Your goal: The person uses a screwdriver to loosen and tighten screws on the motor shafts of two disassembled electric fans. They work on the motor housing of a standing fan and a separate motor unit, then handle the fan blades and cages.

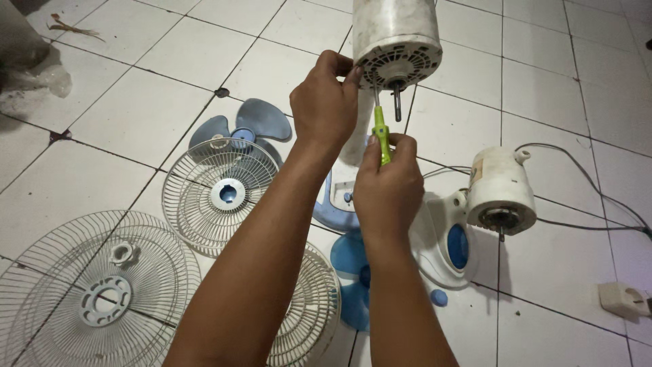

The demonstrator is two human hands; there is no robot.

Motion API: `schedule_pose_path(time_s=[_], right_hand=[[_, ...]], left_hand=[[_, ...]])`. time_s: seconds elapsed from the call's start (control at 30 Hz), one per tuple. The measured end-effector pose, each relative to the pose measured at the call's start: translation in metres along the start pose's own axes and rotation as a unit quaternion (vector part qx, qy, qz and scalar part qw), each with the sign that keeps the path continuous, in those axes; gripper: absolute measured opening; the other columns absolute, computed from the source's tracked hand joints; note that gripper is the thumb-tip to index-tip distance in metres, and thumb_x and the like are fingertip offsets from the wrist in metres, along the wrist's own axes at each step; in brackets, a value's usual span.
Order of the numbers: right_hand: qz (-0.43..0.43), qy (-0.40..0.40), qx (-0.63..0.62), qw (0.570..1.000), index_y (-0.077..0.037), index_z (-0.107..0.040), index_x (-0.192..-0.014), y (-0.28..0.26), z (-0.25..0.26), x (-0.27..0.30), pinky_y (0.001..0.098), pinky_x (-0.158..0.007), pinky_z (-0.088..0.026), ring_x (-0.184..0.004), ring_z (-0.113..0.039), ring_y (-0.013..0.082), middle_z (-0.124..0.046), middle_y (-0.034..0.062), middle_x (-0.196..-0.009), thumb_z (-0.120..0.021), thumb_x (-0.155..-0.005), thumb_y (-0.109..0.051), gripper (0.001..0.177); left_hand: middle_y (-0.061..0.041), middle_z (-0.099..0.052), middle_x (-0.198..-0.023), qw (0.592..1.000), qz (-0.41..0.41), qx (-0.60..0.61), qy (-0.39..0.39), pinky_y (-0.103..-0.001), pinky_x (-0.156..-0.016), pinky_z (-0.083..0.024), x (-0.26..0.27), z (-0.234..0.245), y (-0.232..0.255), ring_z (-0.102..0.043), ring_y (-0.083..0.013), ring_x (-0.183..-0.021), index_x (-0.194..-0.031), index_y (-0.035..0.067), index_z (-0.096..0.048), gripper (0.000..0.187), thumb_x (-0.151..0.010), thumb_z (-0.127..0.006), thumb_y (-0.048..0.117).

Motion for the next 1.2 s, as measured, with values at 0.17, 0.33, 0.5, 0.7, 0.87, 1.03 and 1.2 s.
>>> schedule_pose_path(time_s=[0.17,0.33,0.5,0.7,0.87,1.03,1.2], right_hand=[[0.128,0.079,0.092,0.984,-0.004,-0.059,-0.107,-0.029,0.018,0.006,0.0516,-0.064,-0.051,-0.079,-0.069,0.0414,-0.071,0.0187,-0.093,-0.068,-0.096,-0.024,0.025],[0.066,0.04,0.023,0.997,-0.002,-0.062,-0.102,-0.022,0.015,-0.003,0.0469,-0.063,-0.052,-0.072,-0.068,0.0353,-0.07,0.0166,-0.084,-0.07,-0.095,-0.025,0.025],[-0.201,-0.113,-0.243,0.942,0.0,-0.064,-0.1,0.018,-0.019,-0.008,0.0328,-0.046,-0.044,-0.05,-0.055,0.0154,-0.069,0.0096,-0.074,-0.064,-0.096,-0.03,0.03],[-0.19,-0.102,-0.275,0.937,0.001,-0.066,-0.1,0.028,-0.023,-0.01,0.03,-0.046,-0.044,-0.049,-0.054,0.0117,-0.067,0.0099,-0.073,-0.065,-0.098,-0.032,0.034],[0.15,0.09,0.037,0.984,-0.002,-0.066,-0.105,-0.013,0.007,0.004,0.0362,-0.064,-0.048,-0.07,-0.067,0.022,-0.069,0.0113,-0.087,-0.067,-0.103,-0.027,0.025],[-0.126,-0.057,-0.318,0.938,0.002,-0.064,-0.104,0.031,-0.032,-0.005,0.0422,-0.058,-0.045,-0.063,-0.061,0.0284,-0.067,0.0197,-0.082,-0.064,-0.103,-0.021,0.023],[-0.237,-0.111,-0.401,0.878,-0.002,-0.065,-0.103,0.034,-0.046,-0.003,0.0394,-0.058,-0.046,-0.066,-0.063,0.026,-0.068,0.0139,-0.082,-0.06,-0.103,-0.028,0.027]], left_hand=[[-0.004,-0.079,-0.096,1.0,0.012,0.002,-0.006,-0.04,-0.076,-0.056,-0.001,-0.001,-0.002,-0.077,-0.0243,-0.083,-0.102,0.01,-0.067,0.019,-0.096,-0.067,0.028],[-0.005,-0.079,-0.096,1.0,0.016,0.003,-0.01,-0.04,-0.078,-0.057,0.0,0.0,0.0,-0.077,-0.0244,-0.083,-0.103,0.01,-0.068,0.019,-0.095,-0.068,0.028],[-0.006,-0.078,-0.098,0.999,0.036,-0.002,-0.016,-0.04,-0.08,-0.057,0.0,0.002,0.001,-0.077,-0.0254,-0.087,-0.103,0.01,-0.069,0.02,-0.095,-0.068,0.028],[-0.012,-0.073,-0.114,0.993,-0.113,0.005,0.032,-0.041,-0.087,-0.057,-0.003,0.015,0.035,-0.073,-0.0299,-0.099,-0.124,0.009,-0.067,0.038,-0.089,-0.071,0.024],[-0.007,-0.071,-0.123,0.984,-0.176,0.018,-0.009,-0.036,-0.086,-0.059,-0.017,0.011,0.05,-0.074,-0.0255,-0.101,-0.12,0.018,-0.074,0.023,-0.097,-0.073,0.023],[-0.005,-0.072,-0.119,0.973,-0.231,-0.01,-0.027,-0.036,-0.084,-0.059,-0.021,0.012,0.051,-0.074,-0.0255,-0.099,-0.115,0.016,-0.076,0.023,-0.093,-0.076,0.021],[-0.004,-0.071,-0.121,0.964,-0.26,-0.028,-0.045,-0.037,-0.082,-0.059,-0.028,0.01,0.055,-0.074,-0.0257,-0.096,-0.115,0.016,-0.076,0.018,-0.097,-0.075,0.019]])
Point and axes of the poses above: each hand's wrist, its own x-axis away from the middle knuckle, its own z-axis out of the back of the hand, y = z × x, the point moved 8 cm from there along -x, towards the middle knuckle
